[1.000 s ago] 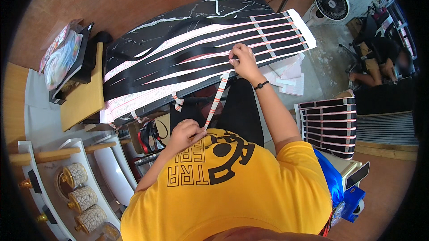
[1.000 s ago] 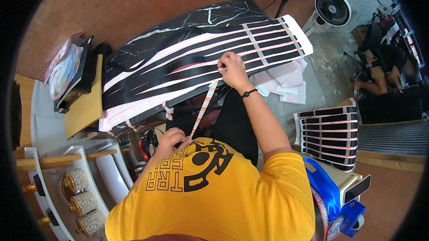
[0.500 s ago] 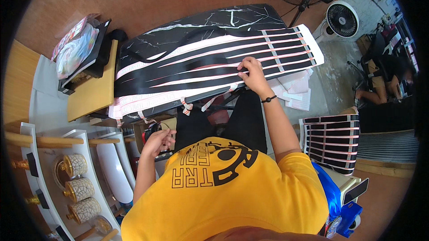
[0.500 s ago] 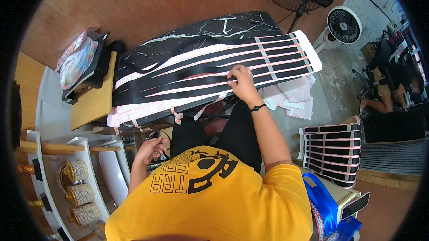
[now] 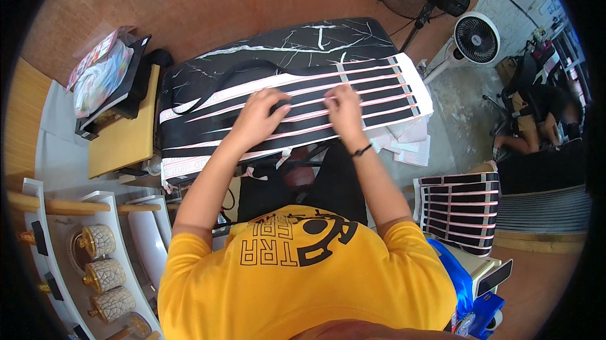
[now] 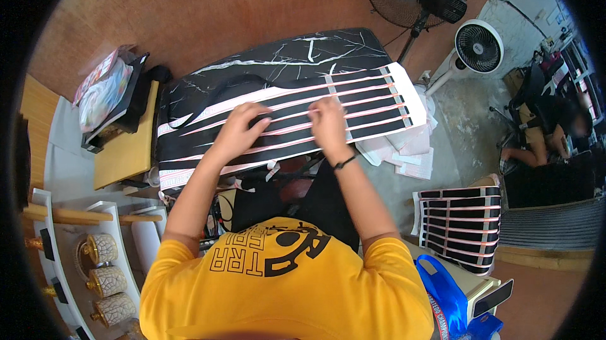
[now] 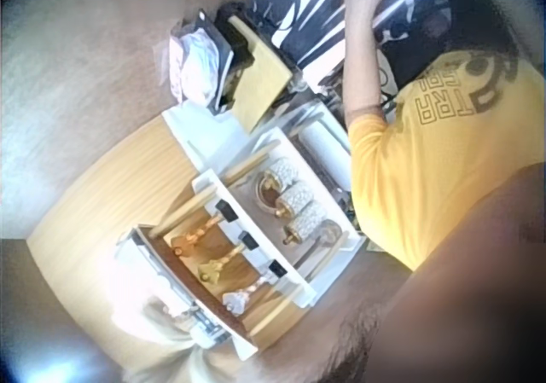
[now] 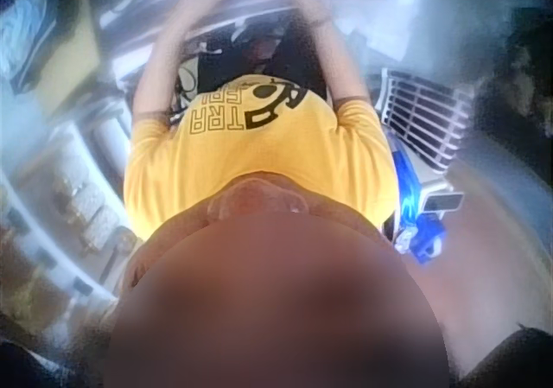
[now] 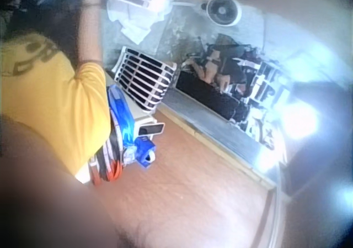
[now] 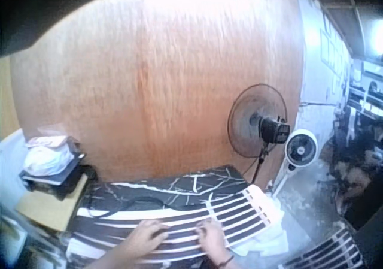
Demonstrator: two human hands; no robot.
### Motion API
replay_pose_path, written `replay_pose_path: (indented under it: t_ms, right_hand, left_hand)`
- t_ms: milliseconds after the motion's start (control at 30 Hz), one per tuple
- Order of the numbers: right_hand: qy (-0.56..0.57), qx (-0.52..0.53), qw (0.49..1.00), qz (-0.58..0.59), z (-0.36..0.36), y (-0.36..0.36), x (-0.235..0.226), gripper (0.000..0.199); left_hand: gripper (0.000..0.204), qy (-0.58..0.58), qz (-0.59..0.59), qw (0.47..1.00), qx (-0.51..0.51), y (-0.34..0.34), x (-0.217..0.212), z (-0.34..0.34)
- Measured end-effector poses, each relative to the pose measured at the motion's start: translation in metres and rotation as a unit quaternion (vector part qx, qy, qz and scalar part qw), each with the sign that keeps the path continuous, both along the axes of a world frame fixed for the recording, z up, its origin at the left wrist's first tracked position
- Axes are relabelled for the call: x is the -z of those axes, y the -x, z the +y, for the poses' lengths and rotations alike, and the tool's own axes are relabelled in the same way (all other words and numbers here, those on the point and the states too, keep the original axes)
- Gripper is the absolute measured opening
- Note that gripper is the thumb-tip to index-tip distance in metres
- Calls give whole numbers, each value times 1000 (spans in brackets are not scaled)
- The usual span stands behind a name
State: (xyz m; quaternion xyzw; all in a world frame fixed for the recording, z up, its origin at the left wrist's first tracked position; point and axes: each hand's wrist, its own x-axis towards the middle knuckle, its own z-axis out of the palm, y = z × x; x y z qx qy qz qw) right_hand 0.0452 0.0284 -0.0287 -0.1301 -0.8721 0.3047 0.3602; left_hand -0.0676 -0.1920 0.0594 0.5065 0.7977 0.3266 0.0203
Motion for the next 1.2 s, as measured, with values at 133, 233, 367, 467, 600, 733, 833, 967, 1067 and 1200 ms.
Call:
replay_pose_path:
  t_ms: [133, 233, 367, 467, 600, 733, 833, 967, 1067, 1200]
  right_hand:
    - [24, 36, 996, -84, 104, 36, -3, 20]
    - [-26, 2, 990, -136, 143, 60, 1, 25]
    - [-59, -82, 973, -207, 164, 80, 2, 27]
    - [-58, -107, 968, -222, 171, 88, 1, 32]
    - [-51, -115, 958, -256, 175, 92, -2, 34]
    - [-35, -106, 958, -265, 171, 96, -5, 36]
    - [-45, -70, 960, -268, 163, 98, -8, 34]
    - [-38, 9, 971, -235, 144, 94, -5, 32]
    - [-25, 51, 982, -181, 133, 86, 1, 32]
    - [-7, 95, 984, -149, 125, 81, 7, 30]
  left_hand:
    - [31, -2, 43, 999, 26, 27, 35, 101]
    - [37, 11, 75, 997, 14, 39, 58, 155]
    - [47, 44, 30, 997, -62, 42, 81, 187]
    - [46, 24, 12, 998, -63, 44, 91, 190]
    - [49, 35, 0, 998, -61, 49, 91, 192]
    - [55, 64, -17, 996, -64, 50, 84, 195]
    - [56, 107, -22, 991, -72, 57, 79, 201]
    - [42, 147, -155, 976, -42, 91, 71, 225]
    - [33, 137, -236, 962, 8, 117, 68, 244]
    - [28, 211, -236, 947, 44, 130, 66, 260]
